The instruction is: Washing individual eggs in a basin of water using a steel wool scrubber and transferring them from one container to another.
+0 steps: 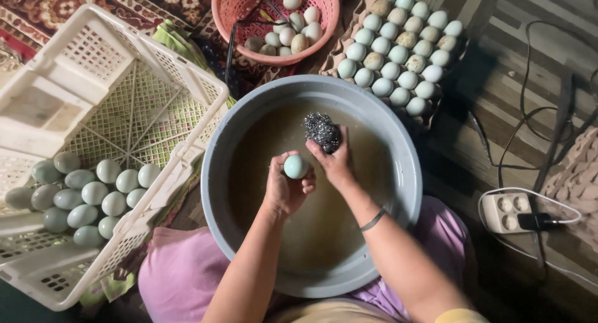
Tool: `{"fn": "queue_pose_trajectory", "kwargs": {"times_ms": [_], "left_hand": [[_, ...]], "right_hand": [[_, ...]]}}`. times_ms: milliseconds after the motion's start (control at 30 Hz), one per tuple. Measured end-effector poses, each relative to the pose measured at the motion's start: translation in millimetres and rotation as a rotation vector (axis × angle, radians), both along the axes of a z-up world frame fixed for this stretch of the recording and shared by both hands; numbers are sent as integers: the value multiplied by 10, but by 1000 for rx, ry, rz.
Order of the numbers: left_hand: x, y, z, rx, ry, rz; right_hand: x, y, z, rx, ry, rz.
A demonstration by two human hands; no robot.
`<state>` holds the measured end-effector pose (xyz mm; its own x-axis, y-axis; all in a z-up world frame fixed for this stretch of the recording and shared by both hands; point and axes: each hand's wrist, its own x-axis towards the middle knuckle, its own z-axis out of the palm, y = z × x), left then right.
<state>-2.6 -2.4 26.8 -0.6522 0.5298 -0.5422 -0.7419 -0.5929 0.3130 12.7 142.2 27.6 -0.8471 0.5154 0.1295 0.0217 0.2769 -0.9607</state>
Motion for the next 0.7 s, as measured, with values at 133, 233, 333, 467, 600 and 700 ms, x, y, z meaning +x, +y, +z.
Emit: {"fn": "queue_pose_trajectory", "kwargs": {"times_ms": [133,233,333,467,600,700], "left_hand": [[-86,-61,-49,16,-38,35],[-72,-85,83,74,-29,55],[-78,-93,54,102,-39,101],[-83,-73,44,106,-6,145],[14,6,-108,43,-37,131],[5,33,-138,24,110,60]], "right_hand": [[-138,237,-347,23,-221,82],[-86,211,-247,259,-583,67],[-129,147,-492,-21,-301,-9],[90,-222,83,-255,149,10],[223,-549,136,162,234,130],[29,-410,-104,6,16,36]]}}
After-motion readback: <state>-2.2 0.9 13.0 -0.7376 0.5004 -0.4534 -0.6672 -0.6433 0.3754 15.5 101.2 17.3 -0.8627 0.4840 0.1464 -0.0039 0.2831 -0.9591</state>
